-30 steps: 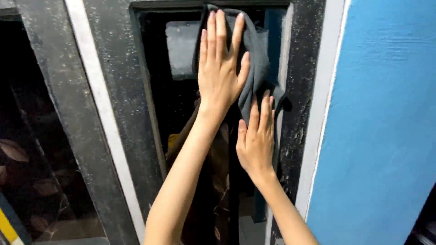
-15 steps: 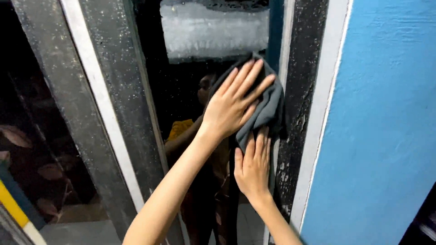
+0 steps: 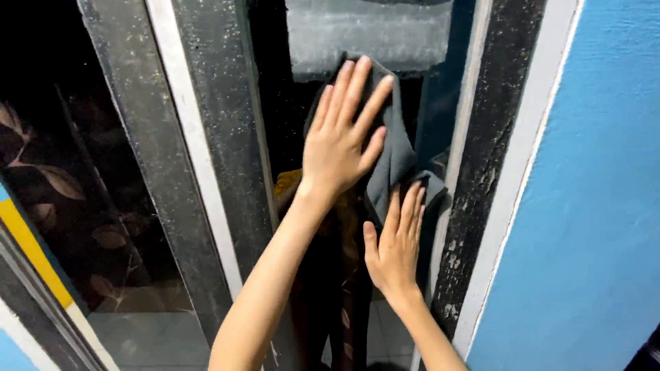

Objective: The person wipes a glass window pane with a gray cloth using both hands, moving the cloth in vertical and horizontal strokes across the surface. The person's reflection is visible in the glass throughout the clip.

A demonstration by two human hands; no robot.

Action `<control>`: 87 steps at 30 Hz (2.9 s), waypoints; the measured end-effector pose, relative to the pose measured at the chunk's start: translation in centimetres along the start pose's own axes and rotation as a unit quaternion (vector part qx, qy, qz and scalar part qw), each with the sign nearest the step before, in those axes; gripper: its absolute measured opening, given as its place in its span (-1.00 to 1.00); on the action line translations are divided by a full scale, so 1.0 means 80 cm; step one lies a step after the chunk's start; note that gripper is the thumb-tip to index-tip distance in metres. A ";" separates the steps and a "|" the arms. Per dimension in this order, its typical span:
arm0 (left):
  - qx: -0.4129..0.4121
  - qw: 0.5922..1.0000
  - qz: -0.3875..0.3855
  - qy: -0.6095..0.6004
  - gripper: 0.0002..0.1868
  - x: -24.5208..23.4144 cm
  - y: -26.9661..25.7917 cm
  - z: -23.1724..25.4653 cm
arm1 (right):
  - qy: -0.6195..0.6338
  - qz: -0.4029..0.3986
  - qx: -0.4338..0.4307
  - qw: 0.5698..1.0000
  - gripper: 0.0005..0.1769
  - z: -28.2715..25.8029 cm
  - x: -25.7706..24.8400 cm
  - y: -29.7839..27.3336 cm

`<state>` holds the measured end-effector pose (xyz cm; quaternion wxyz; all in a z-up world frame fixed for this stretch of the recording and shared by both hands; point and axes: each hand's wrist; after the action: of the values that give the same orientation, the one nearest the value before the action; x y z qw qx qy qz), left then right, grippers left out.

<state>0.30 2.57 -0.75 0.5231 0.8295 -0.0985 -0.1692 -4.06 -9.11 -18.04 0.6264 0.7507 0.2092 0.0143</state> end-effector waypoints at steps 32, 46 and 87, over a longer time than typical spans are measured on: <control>-0.187 0.979 0.083 -0.007 -0.33 0.064 -0.210 0.053 | -0.030 0.027 -0.058 0.997 -0.28 0.030 0.023 -0.082; -0.187 0.978 0.097 -0.009 -0.34 0.059 -0.176 0.039 | -0.097 0.086 -0.094 0.987 -0.21 0.017 0.011 0.040; -0.128 0.990 0.050 -0.008 -0.49 0.017 -0.037 0.063 | -0.100 0.093 -0.021 0.990 -0.36 0.019 -0.009 0.156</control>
<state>-0.38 -0.83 -5.65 0.6321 0.7483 -0.1212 -0.1609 -0.61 -12.41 -6.37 0.6560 0.7511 0.0742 0.0020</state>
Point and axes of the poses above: each hand's wrist, its own y-axis towards the middle knuckle, its own x-axis out of the palm, z = x × y, and after that the axes turned 3 degrees about z, right-handed
